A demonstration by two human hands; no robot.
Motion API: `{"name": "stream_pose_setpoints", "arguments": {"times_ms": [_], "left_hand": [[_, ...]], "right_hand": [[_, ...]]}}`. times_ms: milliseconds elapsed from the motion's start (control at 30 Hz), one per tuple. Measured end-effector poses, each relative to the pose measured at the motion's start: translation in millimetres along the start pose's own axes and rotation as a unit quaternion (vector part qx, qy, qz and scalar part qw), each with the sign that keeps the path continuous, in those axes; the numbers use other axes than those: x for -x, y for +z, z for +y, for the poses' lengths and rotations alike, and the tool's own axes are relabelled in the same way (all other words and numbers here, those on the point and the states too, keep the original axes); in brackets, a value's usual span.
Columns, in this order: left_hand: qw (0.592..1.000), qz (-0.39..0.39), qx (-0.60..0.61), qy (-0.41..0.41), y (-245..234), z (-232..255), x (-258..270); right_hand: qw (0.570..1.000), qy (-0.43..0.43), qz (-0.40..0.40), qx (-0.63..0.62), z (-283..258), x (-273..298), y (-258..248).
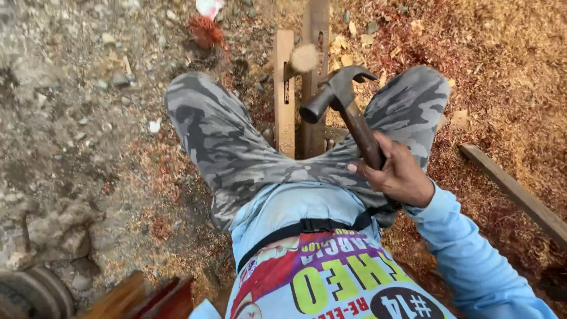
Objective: The person sits on the ground holding a wooden chair-frame part between their legs and hammers a wooden dowel into it using a claw hammer and a round wooden block as a striking pad. They reposition the part and continue driving the dowel, then pick up a small yellow item and hammer near it at the end.
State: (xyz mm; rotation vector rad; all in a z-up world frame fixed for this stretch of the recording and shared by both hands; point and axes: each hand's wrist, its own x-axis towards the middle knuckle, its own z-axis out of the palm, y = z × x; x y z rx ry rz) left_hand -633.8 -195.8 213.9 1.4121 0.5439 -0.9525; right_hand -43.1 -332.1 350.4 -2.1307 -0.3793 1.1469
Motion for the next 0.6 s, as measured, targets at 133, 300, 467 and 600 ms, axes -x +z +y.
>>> {"name": "stream_pose_setpoints", "arguments": {"times_ms": [133,300,467,600], "left_hand": [[0.996,0.051,-0.074,0.016,-115.8,139.7,-20.1],[0.978,0.086,-0.091,0.166,-177.4,312.9,-18.5],[0.989,-0.039,-0.131,0.057,-151.6,391.0,-81.5],[0.919,-0.022,-0.129,0.373,-135.3,378.7,-119.5]], "right_hand": [[0.994,0.02,-0.098,-0.033,16.9,10.7,5.9],[0.972,-0.049,-0.192,-0.123,18.9,46.6,30.8],[0.981,-0.04,-0.172,-0.086,8.1,61.9,47.0],[0.984,-0.067,-0.138,-0.092,20.4,72.2,54.9]]}}
